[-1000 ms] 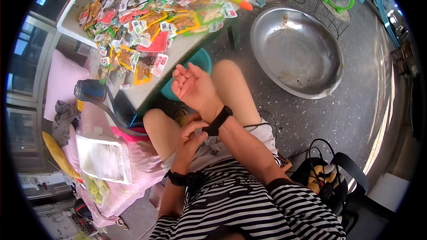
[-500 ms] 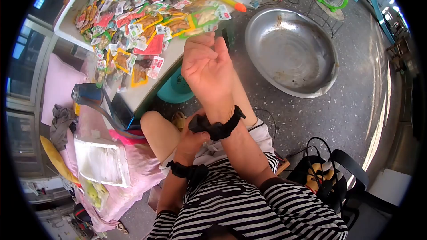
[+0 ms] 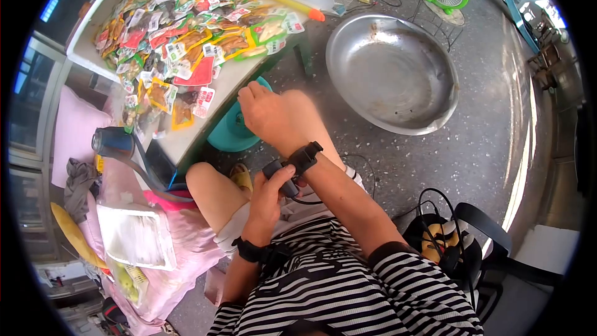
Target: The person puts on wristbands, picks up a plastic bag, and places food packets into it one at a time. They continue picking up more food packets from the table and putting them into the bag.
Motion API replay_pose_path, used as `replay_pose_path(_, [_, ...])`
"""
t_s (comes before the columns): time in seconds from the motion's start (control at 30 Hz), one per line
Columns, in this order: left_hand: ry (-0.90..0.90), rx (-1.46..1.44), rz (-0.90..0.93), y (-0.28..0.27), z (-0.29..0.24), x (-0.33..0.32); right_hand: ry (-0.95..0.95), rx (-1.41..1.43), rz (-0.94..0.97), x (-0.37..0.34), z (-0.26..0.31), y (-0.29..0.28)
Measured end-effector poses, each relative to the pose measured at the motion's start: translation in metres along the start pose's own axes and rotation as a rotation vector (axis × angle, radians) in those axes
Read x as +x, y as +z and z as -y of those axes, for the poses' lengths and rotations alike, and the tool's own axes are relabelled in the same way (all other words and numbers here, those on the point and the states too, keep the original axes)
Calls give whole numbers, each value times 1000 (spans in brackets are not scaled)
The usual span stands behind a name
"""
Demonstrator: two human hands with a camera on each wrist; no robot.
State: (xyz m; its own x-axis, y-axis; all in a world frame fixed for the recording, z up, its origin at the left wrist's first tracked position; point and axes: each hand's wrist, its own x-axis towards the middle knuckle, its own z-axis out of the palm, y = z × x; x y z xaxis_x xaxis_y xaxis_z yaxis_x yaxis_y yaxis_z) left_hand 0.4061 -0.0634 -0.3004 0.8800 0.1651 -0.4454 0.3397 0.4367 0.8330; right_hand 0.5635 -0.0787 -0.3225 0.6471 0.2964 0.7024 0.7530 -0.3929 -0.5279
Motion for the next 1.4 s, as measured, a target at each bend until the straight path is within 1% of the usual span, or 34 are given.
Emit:
replay_pose_path(0.07, [-38,-57,5,1,5,3,-152,-99,123,-5,-3,-4])
replay_pose_path(0.17, [-74,-72,-15,3,12,2,-180,-106,190,-18,-5,7])
replay_pose_path(0.27, [-96,-96,-57,10,22,-1,-204,-146,385,-28,-7,6])
replay_pose_path(0.3, [-104,-112,-74,13,25,-3,-174,-148,421,-30,-9,4])
replay_pose_path(0.37, [-130,-41,-9,15,22,-7,-114,-154,490,-28,-15,-3])
replay_pose_path(0.43, [-151,54,69,15,23,-7,354,202,601,5,3,-46])
replay_pose_path(0.47, [-89,84,107,15,24,-7,587,380,647,19,9,-60])
replay_pose_path(0.53, [34,144,177,16,26,-6,866,1014,472,13,-14,-42])
replay_pose_path(0.57, [23,132,210,15,22,-7,996,1330,359,14,-19,-39])
replay_pose_path(0.67, [54,78,255,13,16,-6,1041,1477,181,15,-35,-46])
replay_pose_path(0.7, [37,71,250,12,15,-6,1100,1506,150,19,-38,-53])
replay_pose_path(0.8, [-2,50,256,13,15,-5,1149,1472,54,12,-56,-51])
replay_pose_path(0.87, [-8,41,286,16,18,-1,1143,1417,16,6,-60,-47])
replay_pose_path(1.0, [-11,19,227,24,20,-2,1067,1239,8,-3,-59,-41])
replay_pose_path(1.1, [-3,5,215,29,19,-4,743,814,10,-11,-57,-38])
replay_pose_path(1.2, [0,-23,219,30,18,-3,277,267,-50,-18,-67,-28])
replay_pose_path(1.3, [11,-12,225,32,14,-5,33,-154,17,-18,-66,-32])
replay_pose_path(1.4, [8,-11,233,33,16,-6,40,-258,211,-13,-52,-44])
